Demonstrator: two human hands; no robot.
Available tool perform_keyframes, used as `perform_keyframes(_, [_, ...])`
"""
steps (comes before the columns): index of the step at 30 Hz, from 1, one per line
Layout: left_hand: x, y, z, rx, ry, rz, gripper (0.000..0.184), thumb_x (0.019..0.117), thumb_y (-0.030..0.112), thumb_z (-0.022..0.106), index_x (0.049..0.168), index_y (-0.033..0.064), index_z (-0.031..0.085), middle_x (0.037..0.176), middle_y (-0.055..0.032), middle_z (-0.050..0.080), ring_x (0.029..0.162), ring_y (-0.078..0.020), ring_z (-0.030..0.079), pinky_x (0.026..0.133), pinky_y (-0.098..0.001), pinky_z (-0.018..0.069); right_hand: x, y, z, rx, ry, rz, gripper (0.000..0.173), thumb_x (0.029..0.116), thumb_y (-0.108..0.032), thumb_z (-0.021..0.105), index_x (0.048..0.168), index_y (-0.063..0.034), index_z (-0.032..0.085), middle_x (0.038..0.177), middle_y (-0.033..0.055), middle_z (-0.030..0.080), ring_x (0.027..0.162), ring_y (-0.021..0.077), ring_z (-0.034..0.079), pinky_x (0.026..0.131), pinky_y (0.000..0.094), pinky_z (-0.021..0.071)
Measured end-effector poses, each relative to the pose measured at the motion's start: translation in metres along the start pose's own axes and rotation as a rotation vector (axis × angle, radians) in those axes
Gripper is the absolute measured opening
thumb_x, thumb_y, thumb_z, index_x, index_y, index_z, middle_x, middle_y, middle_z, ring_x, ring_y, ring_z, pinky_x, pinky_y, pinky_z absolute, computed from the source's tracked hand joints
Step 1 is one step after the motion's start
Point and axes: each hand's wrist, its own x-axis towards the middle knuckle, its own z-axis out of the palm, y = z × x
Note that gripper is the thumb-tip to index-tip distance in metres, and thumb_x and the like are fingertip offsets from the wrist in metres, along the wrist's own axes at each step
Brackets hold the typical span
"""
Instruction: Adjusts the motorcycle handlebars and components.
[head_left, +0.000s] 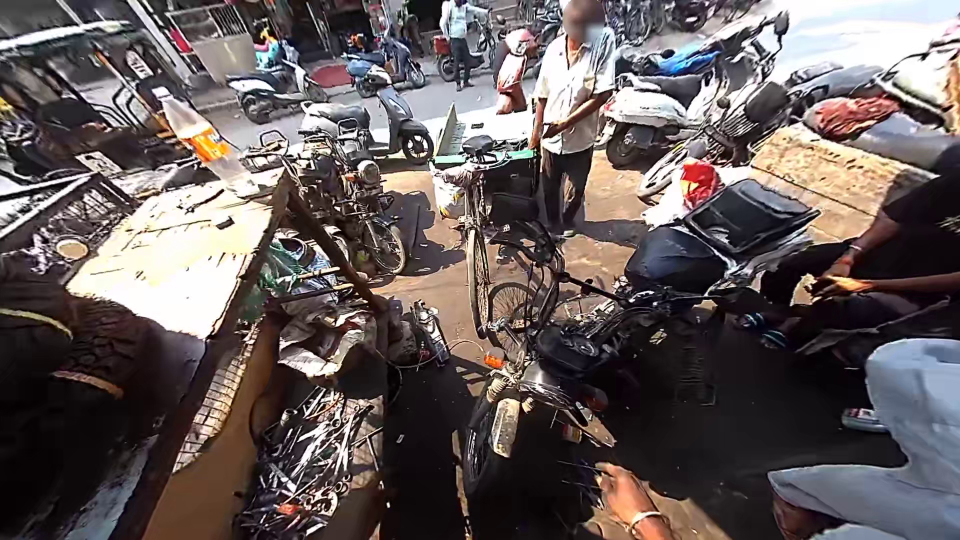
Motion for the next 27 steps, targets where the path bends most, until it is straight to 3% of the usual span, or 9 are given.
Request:
perform_keyframes(1, [0.050, 0.007, -0.008, 0.121, 0.062, 0.100, 0.054, 0.1060, 0.042, 0.052, 0.153, 0.0169, 0.048, 0.123, -0.0196, 0.071, 0.109, -0.0397, 0.070, 0.096, -0.0614, 0.0540, 0.033, -0.022, -0.022, 0.013, 0.084, -0.058, 0.039, 0.1037, -0.024, 0.056, 0.138, -0.0061, 0.063, 0.136, 0.0192, 0.065, 0.130, 0.0332, 0.060, 0.115, 0.0508, 0.0431])
perform_keyframes(3, [0.113, 0.068, -0.051, 0.291, 0.114, 0.268, 0.059, 0.1036, 0.041, 0.055, 0.157, 0.0208, 0.042, 0.141, -0.0141, 0.062, 0.115, -0.0372, 0.068, 0.098, -0.0608, 0.0528, 0.088, -0.067, -0.065, 0.062, 0.219, -0.130, 0.043, 0.1053, -0.031, 0.054, 0.140, -0.0069, 0.061, 0.140, 0.0179, 0.062, 0.134, 0.0325, 0.057, 0.117, 0.0503, 0.0418])
perform_keyframes(8, [0.202, 0.232, -0.105, 0.452, 0.287, 0.654, 0.065, 0.0992, 0.035, 0.066, 0.156, 0.0151, 0.043, 0.160, -0.0112, 0.043, 0.137, -0.0297, 0.054, 0.109, -0.0497, 0.0487, 0.190, -0.139, -0.132, 0.005, 0.344, -0.200, 0.048, 0.1056, -0.038, 0.052, 0.144, -0.0088, 0.058, 0.144, 0.0195, 0.059, 0.128, 0.0386, 0.060, 0.109, 0.0581, 0.0471])
perform_keyframes(10, [0.233, 0.280, -0.092, 0.316, 0.354, 0.690, 0.064, 0.0976, 0.037, 0.068, 0.154, 0.0159, 0.046, 0.162, -0.0085, 0.040, 0.133, -0.0284, 0.057, 0.104, -0.0500, 0.0524, 0.221, -0.149, -0.138, -0.043, 0.344, -0.201, 0.049, 0.1056, -0.038, 0.050, 0.145, -0.0101, 0.058, 0.146, 0.0185, 0.058, 0.128, 0.0382, 0.061, 0.108, 0.0587, 0.0477])
perform_keyframes(12, [0.258, 0.317, -0.060, -0.049, 0.402, 0.637, 0.066, 0.0971, 0.033, 0.070, 0.153, 0.0085, 0.044, 0.161, -0.0167, 0.038, 0.123, -0.0356, 0.061, 0.095, -0.0542, 0.0559, 0.243, -0.146, -0.128, -0.094, 0.313, -0.214, 0.053, 0.1052, -0.044, 0.047, 0.148, -0.0121, 0.055, 0.149, 0.0153, 0.056, 0.137, 0.0348, 0.054, 0.114, 0.0568, 0.0426])
perform_keyframes(15, [0.296, 0.369, -0.005, -0.541, 0.351, 0.414, 0.090, 0.0949, 0.041, 0.072, 0.160, 0.0025, 0.024, 0.165, -0.0271, 0.025, 0.141, -0.0447, 0.044, 0.109, -0.0608, 0.0454, 0.254, -0.141, -0.118, -0.091, 0.303, -0.194, 0.060, 0.1020, -0.055, 0.047, 0.146, -0.0161, 0.057, 0.137, 0.0141, 0.065, 0.128, 0.0349, 0.062, 0.108, 0.0589, 0.0475])
perform_keyframes(18, [0.328, 0.406, 0.056, -0.606, 0.314, 0.317, 0.101, 0.0927, 0.045, 0.073, 0.161, -0.0010, 0.015, 0.161, -0.0304, 0.030, 0.146, -0.0419, 0.039, 0.117, -0.0562, 0.0387, 0.261, -0.123, -0.122, 0.017, 0.253, -0.196, 0.059, 0.1008, -0.057, 0.051, 0.146, -0.0184, 0.058, 0.139, 0.0114, 0.065, 0.128, 0.0316, 0.062, 0.110, 0.0566, 0.0463])
perform_keyframes(22, [0.343, 0.415, 0.105, -0.374, 0.490, 0.210, 0.093, 0.0981, 0.059, 0.055, 0.163, 0.0027, 0.019, 0.167, -0.0228, 0.027, 0.152, -0.0373, 0.033, 0.121, -0.0567, 0.0315, 0.270, -0.107, -0.124, 0.161, 0.175, -0.359, 0.043, 0.1066, -0.031, 0.048, 0.143, -0.0105, 0.060, 0.142, 0.0169, 0.062, 0.133, 0.0332, 0.058, 0.115, 0.0545, 0.0426])
perform_keyframes(27, [0.362, 0.407, 0.134, -0.342, 0.699, 0.286, 0.082, 0.0991, 0.049, 0.058, 0.160, 0.0012, 0.032, 0.168, -0.0189, 0.028, 0.152, -0.0356, 0.033, 0.122, -0.0552, 0.0315, 0.264, -0.113, -0.104, 0.217, 0.715, -0.230, 0.051, 0.1072, -0.031, 0.034, 0.127, -0.0001, 0.069, 0.120, 0.0234, 0.072, 0.110, 0.0430, 0.071, 0.097, 0.0620, 0.0530])
